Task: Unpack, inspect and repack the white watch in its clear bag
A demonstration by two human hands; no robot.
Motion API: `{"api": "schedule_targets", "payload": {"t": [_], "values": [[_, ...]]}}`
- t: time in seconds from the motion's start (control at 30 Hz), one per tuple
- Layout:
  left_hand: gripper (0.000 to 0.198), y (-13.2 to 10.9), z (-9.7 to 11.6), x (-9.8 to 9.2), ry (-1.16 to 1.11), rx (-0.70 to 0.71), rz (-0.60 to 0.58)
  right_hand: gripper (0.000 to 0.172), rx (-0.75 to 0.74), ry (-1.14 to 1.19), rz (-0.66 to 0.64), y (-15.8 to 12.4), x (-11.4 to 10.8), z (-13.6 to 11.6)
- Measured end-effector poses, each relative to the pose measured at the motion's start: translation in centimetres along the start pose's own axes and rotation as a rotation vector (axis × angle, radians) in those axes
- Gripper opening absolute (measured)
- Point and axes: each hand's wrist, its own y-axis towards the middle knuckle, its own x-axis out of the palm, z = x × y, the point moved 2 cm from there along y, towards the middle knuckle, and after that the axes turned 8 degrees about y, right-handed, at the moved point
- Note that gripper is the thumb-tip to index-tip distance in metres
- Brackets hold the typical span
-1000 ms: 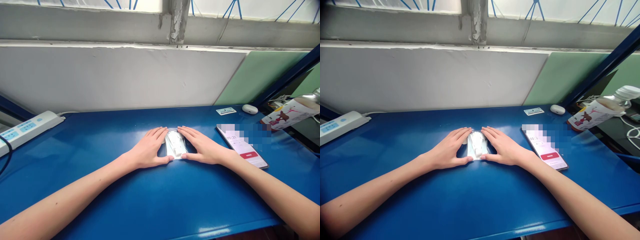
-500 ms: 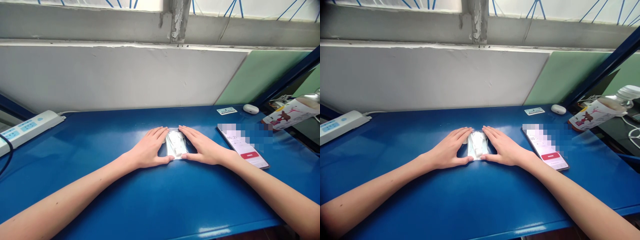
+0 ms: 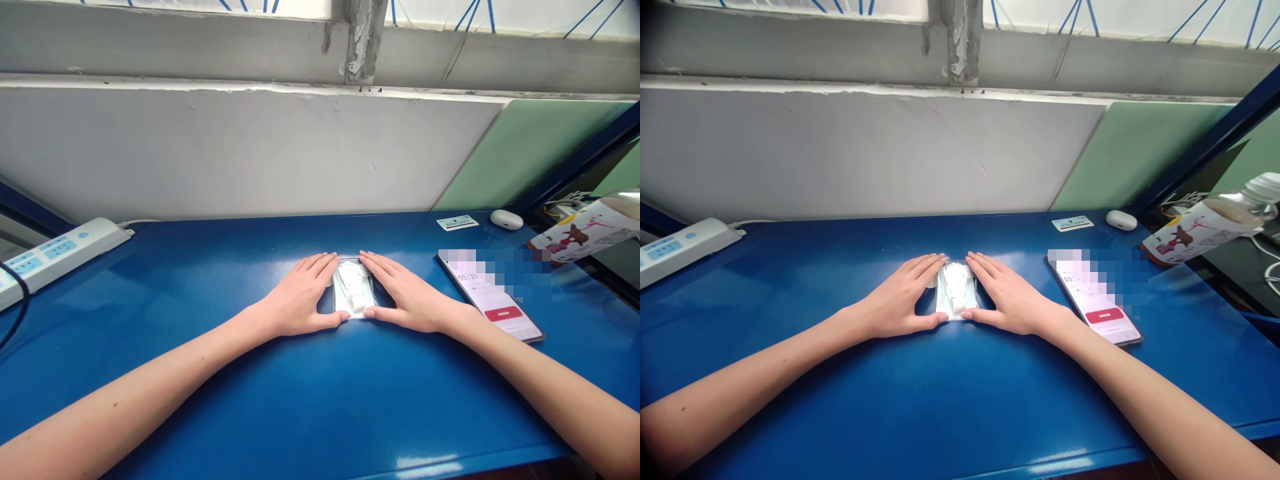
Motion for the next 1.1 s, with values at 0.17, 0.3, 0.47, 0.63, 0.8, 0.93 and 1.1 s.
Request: {"api": "schedule_targets", "payload": {"t": [0.17, 0.3, 0.47, 0.63, 0.8, 0.93, 1.1], "values": [[0.087, 0.0, -0.1, 0.1, 0.004, -0.019, -0.007, 0.09, 0.016, -0.012, -0.012, 0.0, 0.0, -0.1], [0.088, -0.1, -0.1, 0.1, 0.016, -0.037, -0.015, 0.087, 0.026, 0.0, -0.007, 0.1, 0.0, -0.4], [0.07, -0.3, -0.2, 0.3, 0.02, -0.024, 0.048, 0.071, 0.092, 0.046, 0.106, 0.1, -0.2, -0.2], [0.042, -0.3, -0.8, 0.8, 0.035, -0.017, 0.169, 0.045, 0.114, 0.058, 0.284, 0.2, -0.5, 0.1], [0.038, -0.1, -1.2, 1.0, 0.052, -0.051, 0.198, 0.031, -0.077, 0.156, 0.225, 0.2, -0.3, -0.6], [0.039, -0.1, -1.2, 1.0, 0.05, -0.049, 0.182, 0.041, -0.08, 0.076, 0.261, 0.1, -0.5, -0.5], [0.04, -0.1, -1.2, 1.0, 0.053, -0.057, 0.166, 0.067, -0.039, 0.017, 0.155, 0.1, -0.2, -0.1]]}}
